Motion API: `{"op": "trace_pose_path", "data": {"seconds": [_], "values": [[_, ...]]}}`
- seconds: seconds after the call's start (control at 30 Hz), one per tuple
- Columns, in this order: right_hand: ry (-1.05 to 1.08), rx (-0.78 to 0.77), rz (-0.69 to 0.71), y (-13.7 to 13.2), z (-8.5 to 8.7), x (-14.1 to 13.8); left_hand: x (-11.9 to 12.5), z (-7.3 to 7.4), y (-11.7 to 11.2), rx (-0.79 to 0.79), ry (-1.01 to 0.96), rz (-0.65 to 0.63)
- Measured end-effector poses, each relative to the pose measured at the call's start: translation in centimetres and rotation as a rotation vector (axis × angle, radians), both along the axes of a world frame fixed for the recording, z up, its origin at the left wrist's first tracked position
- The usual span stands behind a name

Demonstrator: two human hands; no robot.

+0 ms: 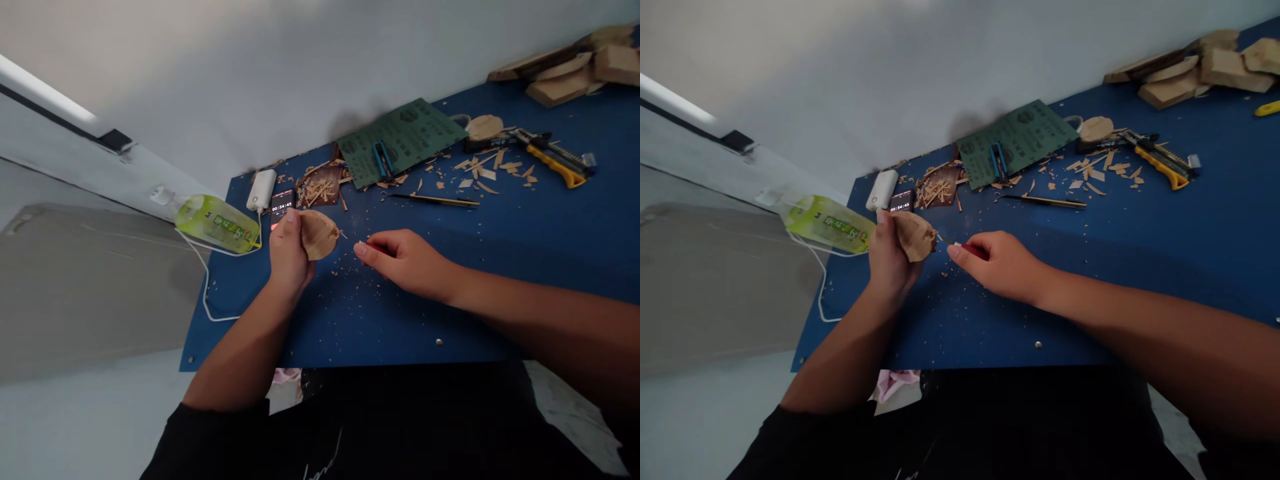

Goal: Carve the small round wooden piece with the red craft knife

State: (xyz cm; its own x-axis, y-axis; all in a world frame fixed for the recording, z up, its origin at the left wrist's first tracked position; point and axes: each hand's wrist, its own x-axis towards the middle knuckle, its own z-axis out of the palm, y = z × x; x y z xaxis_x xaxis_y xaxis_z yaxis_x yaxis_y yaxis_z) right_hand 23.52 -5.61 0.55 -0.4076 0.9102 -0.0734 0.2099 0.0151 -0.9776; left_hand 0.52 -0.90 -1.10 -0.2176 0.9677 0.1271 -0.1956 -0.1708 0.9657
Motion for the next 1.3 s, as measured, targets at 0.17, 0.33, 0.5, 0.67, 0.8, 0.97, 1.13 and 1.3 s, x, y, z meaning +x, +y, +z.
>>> {"op": "trace_pose_path", "data": {"seconds": [0.17, 0.33, 0.5, 0.67, 0.8, 0.97, 1.13, 1.3], "values": [[0.002, 0.019, 0.005, 0.0, -0.1, 0.0, 0.1, 0.0, 0.0, 0.006, 0.021, -0.025], [-0.044, 0.027, 0.008, 0.0, -0.2, 0.0, -0.1, -0.2, 0.1, 0.015, 0.038, -0.011], [-0.052, 0.038, 0.006, 0.0, -0.2, 0.0, -0.1, -0.1, 0.1, 0.024, 0.015, 0.023], [-0.028, 0.076, -0.002, -0.1, 0.0, 0.1, -0.2, -0.1, 0.3, 0.012, 0.011, 0.032], [-0.01, 0.063, 0.003, -0.1, 0.1, 0.1, -0.3, -0.1, 0.3, 0.019, 0.025, 0.036], [-0.075, 0.074, -0.02, -0.1, -0.1, 0.1, -0.2, -0.1, 0.1, 0.062, 0.036, 0.054], [-0.069, 0.111, -0.032, -0.2, 0.1, 0.1, -0.2, -0.1, 0.2, 0.061, 0.055, 0.043], [0.072, 0.082, 0.021, -0.6, 0.7, 0.3, 0.0, 1.2, 0.1, -0.041, -0.066, -0.125]]}}
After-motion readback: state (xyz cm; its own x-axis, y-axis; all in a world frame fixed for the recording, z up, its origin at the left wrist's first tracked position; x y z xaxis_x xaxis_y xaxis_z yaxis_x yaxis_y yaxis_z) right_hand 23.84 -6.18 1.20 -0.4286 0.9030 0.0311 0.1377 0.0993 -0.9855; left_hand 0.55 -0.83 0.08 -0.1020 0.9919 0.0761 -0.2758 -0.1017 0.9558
